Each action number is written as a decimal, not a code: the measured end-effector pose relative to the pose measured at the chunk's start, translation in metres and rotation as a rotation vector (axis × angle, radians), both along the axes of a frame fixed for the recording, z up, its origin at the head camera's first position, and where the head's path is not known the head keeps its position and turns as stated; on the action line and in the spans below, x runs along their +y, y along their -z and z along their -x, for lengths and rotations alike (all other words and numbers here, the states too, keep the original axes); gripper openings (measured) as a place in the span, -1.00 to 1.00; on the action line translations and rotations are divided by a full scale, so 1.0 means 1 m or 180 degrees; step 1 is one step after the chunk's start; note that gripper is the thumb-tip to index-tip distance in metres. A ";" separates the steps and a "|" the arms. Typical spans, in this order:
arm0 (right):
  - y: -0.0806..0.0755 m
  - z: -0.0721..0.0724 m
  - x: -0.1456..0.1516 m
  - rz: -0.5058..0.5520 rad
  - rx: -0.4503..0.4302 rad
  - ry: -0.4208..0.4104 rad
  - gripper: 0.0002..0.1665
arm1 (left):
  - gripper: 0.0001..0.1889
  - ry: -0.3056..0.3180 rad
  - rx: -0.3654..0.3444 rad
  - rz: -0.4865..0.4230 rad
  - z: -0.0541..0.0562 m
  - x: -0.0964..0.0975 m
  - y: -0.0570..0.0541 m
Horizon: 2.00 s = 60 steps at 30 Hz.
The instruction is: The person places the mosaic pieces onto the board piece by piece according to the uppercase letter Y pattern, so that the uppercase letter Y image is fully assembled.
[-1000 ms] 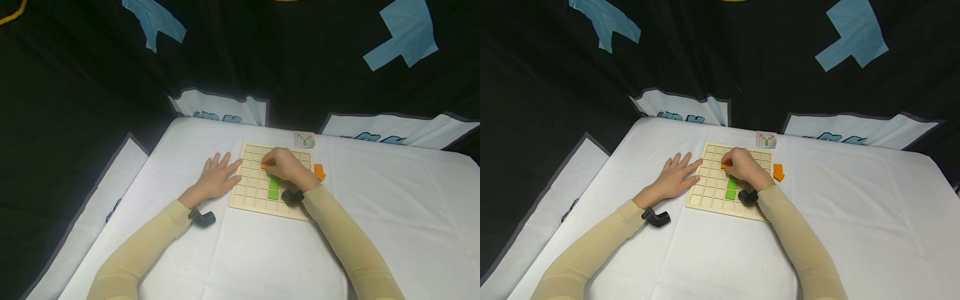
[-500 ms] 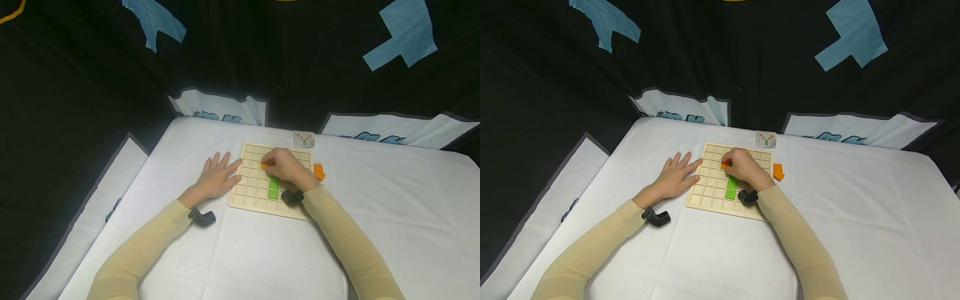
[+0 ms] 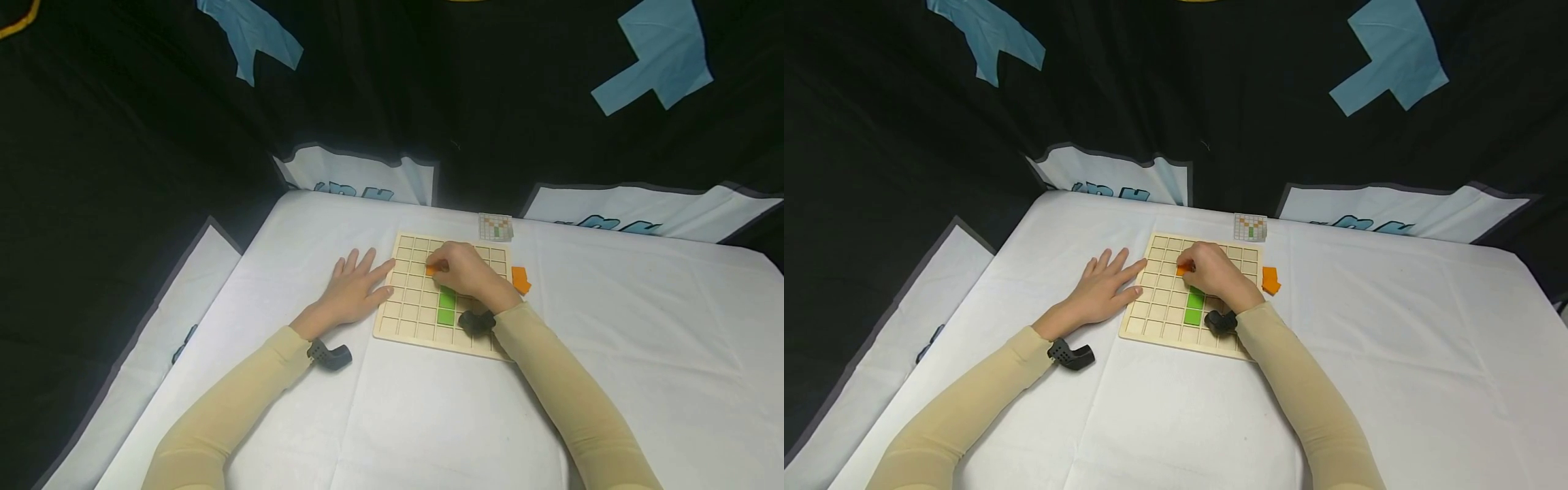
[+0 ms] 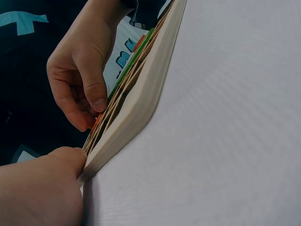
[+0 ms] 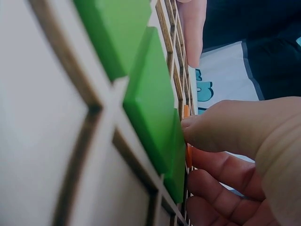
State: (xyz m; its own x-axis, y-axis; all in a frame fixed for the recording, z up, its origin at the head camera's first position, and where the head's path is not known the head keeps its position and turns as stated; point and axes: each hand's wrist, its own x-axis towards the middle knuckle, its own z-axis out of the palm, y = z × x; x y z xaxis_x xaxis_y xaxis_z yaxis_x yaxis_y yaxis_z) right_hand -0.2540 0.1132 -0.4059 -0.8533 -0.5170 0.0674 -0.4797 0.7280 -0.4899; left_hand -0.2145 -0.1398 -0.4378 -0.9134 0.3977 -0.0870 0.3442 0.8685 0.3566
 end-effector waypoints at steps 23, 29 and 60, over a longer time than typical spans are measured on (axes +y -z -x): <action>-0.007 -0.004 0.015 0.0204 -0.0074 0.0083 -0.58 | -0.33 0.0016 0.0020 -0.0039 0.000 0.001 0.003; -0.013 -0.006 0.026 0.0208 -0.0117 0.0175 -0.56 | -0.33 0.0014 0.0034 -0.0016 0.000 0.001 0.002; -0.012 -0.040 0.119 -0.0097 0.0129 0.0685 -0.61 | -0.33 -0.0021 0.0003 -0.0023 -0.001 -0.001 0.001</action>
